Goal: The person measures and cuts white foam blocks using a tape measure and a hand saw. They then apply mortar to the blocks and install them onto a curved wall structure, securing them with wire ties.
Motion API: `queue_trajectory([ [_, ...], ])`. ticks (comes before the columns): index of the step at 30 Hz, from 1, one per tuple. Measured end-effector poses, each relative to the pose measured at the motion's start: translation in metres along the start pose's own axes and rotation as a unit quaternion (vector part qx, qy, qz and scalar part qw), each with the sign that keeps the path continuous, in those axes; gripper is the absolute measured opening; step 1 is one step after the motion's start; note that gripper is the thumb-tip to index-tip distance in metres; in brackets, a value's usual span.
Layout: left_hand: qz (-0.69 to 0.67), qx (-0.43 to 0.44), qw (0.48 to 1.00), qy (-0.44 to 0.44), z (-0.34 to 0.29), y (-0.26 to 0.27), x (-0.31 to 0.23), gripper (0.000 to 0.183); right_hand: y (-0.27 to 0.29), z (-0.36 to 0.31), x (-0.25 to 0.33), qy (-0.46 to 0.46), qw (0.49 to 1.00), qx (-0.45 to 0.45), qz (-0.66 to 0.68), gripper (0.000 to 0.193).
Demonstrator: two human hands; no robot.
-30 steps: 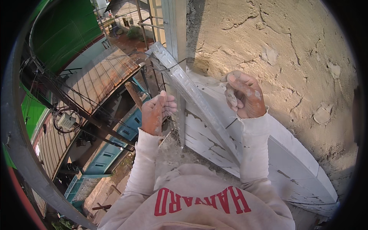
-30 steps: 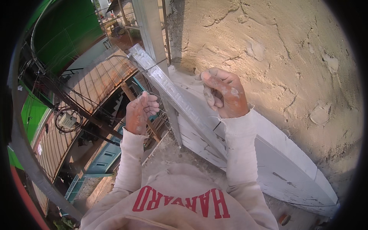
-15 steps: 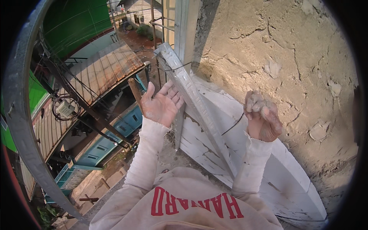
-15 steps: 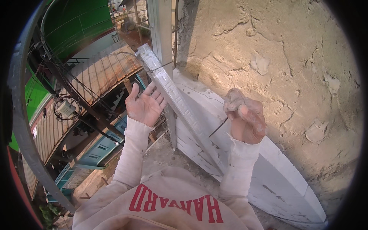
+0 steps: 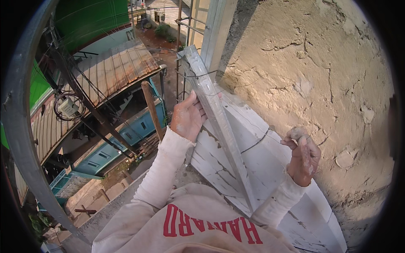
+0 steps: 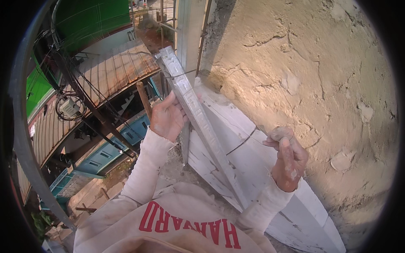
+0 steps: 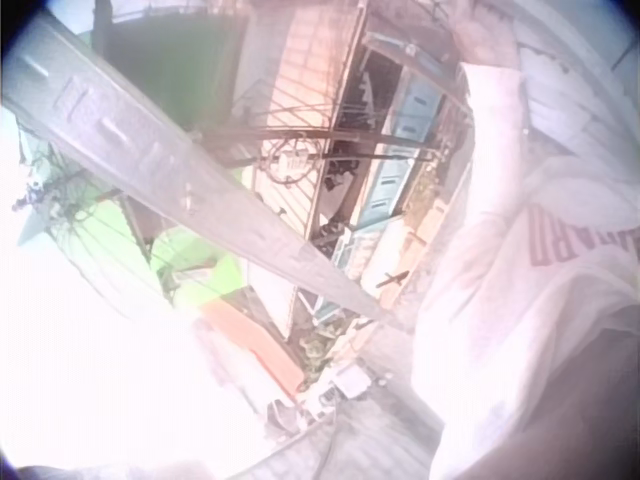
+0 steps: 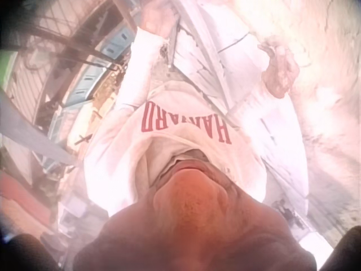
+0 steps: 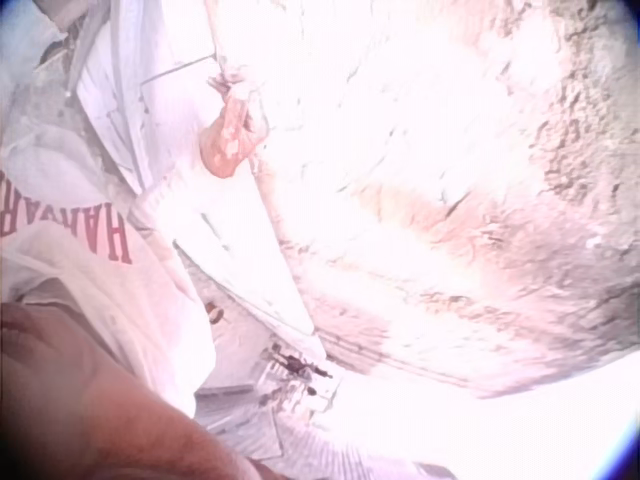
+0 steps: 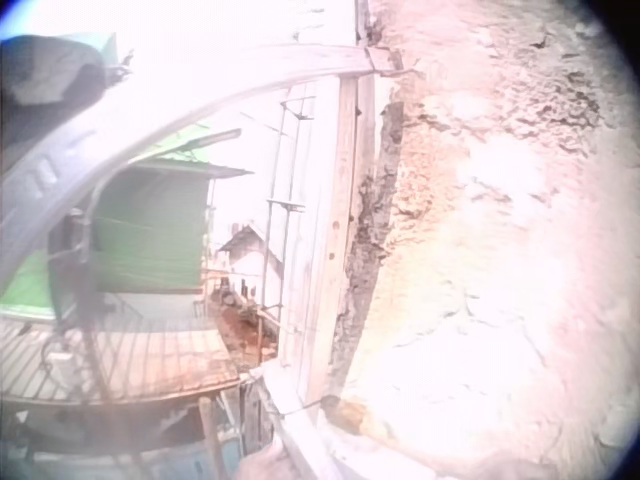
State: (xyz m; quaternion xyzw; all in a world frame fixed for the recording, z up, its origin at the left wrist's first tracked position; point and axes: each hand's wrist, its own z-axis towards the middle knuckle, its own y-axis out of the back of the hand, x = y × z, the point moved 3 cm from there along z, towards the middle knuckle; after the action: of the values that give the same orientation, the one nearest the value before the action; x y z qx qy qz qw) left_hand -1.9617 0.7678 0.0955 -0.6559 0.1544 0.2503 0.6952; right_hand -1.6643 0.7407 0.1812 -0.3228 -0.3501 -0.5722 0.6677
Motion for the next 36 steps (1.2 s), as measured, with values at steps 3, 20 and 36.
queue_trajectory([
  [3, -0.098, 0.029, 0.995, 0.008, 0.006, 0.005, 0.003, 0.056, 0.016, 0.003, -0.001, -0.027, 0.988, -0.035, -0.149, 0.036],
  [20, 0.002, -0.146, 0.985, -0.095, 0.026, 0.052, -0.013, 0.018, -0.063, 0.019, -0.031, -0.037, 0.989, -0.141, 0.039, 0.02],
  [36, 0.677, 0.035, 0.723, -0.135, 0.128, 0.103, -0.143, 0.048, -0.075, 0.03, -0.038, -0.094, 0.985, -0.013, 0.143, 0.016],
])
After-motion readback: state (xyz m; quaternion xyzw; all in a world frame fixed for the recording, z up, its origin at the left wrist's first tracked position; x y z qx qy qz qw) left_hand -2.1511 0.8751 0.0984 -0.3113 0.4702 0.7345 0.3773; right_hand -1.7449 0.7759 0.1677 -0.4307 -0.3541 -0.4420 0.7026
